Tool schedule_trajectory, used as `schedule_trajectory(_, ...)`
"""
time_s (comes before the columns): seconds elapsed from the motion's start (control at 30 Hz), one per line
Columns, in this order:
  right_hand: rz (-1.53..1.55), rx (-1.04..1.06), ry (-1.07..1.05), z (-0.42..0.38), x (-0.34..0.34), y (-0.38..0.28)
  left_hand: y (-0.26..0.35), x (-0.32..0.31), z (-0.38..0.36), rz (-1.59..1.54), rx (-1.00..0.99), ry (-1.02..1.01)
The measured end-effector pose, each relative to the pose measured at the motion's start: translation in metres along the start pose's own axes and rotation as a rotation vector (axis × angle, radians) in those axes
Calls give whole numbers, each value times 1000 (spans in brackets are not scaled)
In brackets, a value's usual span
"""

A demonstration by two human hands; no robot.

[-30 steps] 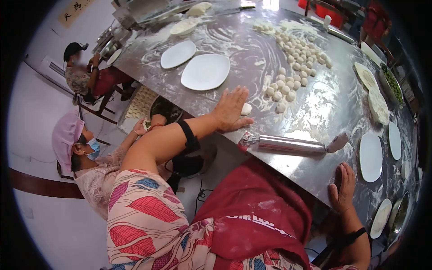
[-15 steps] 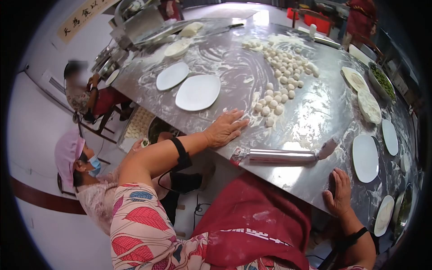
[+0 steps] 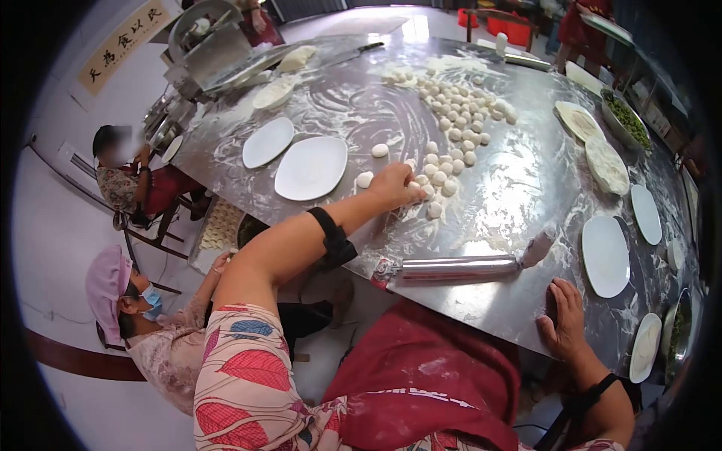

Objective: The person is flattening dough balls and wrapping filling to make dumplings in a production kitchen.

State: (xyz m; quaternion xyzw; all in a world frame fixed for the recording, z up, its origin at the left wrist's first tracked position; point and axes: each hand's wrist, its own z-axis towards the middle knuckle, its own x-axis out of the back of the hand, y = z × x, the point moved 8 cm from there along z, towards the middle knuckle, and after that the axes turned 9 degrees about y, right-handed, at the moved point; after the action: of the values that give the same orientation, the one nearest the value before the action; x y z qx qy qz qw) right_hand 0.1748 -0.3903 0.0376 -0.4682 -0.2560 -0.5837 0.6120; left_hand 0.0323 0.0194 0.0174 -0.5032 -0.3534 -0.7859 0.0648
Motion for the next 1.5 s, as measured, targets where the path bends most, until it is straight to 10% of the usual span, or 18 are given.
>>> schedule_trajectory(0.53, 126, 209, 387, 17, 45, -68, -7, 39, -59, -864, 162, -12)
schedule_trajectory(0.9, 1064, -267, 77, 184, -55, -141, 90, 51, -86, -1170, 44, -182)
schedule_trajectory(1.5, 1055, -285, -132, 208, -95, -152, 59, 61, -98, -1324, 214, -226)
